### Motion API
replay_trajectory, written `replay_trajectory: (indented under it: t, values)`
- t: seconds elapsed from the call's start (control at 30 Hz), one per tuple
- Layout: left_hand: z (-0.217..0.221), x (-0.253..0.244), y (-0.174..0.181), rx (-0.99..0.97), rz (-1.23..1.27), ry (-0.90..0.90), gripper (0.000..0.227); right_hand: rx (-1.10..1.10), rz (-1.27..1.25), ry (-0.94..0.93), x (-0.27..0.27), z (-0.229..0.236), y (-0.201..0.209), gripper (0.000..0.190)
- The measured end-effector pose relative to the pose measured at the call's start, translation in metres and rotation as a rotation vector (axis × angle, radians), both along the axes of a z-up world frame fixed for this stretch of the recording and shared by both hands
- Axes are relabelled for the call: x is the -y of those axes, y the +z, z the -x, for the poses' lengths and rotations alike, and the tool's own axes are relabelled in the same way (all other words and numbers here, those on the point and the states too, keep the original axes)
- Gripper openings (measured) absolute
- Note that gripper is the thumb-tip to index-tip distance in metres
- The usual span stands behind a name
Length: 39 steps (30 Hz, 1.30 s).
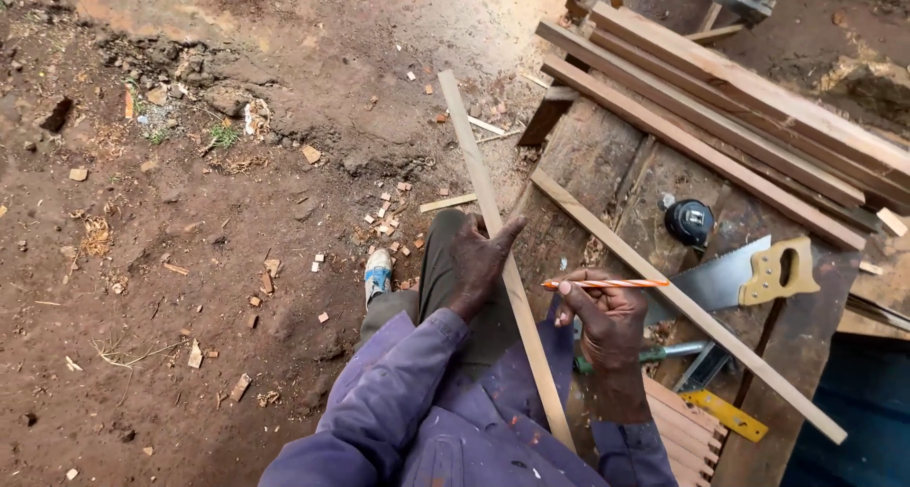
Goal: Marking wooden slats with a pencil for further processing in a workshop.
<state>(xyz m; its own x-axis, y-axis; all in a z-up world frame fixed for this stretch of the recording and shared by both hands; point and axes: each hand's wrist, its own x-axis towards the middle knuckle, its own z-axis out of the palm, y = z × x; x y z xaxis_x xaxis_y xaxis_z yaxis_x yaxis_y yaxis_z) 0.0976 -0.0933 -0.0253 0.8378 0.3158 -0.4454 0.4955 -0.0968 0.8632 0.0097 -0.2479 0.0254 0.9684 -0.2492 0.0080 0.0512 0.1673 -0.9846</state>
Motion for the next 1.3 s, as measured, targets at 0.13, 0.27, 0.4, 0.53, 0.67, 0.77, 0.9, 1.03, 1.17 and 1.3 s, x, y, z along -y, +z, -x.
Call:
replay_trajectory:
  t: [0.13,0.27,0.4,0.53,0.67,0.77,0.9,1.03,1.17,1.3]
  values:
    - [0.019,0.016,-0.011,0.05,-0.011,-0.037,0.063,0.0,-0.04,-0.038,0.014,0.032,-0.002,0.013]
    - [0.028,0.019,-0.022,0.083,-0.015,-0.099,0.066,-0.012,-0.001,-0.041,0.027,0.057,-0.006,0.014]
    - [0.021,0.017,-0.03,0.107,0.038,-0.097,0.059,-0.034,0.008,-0.093,0.047,0.077,-0.018,0.014]
    - [0.02,0.022,-0.051,0.202,0.202,-0.076,0.053,-0.035,-0.012,-0.127,0.056,0.088,-0.019,0.014]
    - [0.007,0.024,-0.076,0.21,0.769,0.056,0.053,-0.011,-0.015,-0.126,0.057,0.091,-0.014,0.014]
    - [-0.007,0.018,-0.121,0.172,0.924,0.068,0.066,0.012,-0.004,-0.137,0.055,0.093,-0.012,0.015]
    - [-0.009,0.012,-0.116,0.144,1.019,0.027,0.069,0.02,-0.028,-0.145,0.057,0.094,-0.005,0.014]
    - [-0.012,0.008,-0.113,0.189,1.322,-0.054,0.077,-0.114,0.022,-0.085,0.055,0.093,0.01,0.011]
    - [-0.017,0.002,-0.105,0.222,1.409,-0.081,0.081,-0.13,-0.056,-0.106,0.055,0.09,0.0,0.01]
    - [-0.031,-0.014,-0.101,0.282,1.409,-0.074,0.083,-0.152,0.005,-0.091,0.037,0.071,0.009,0.01]
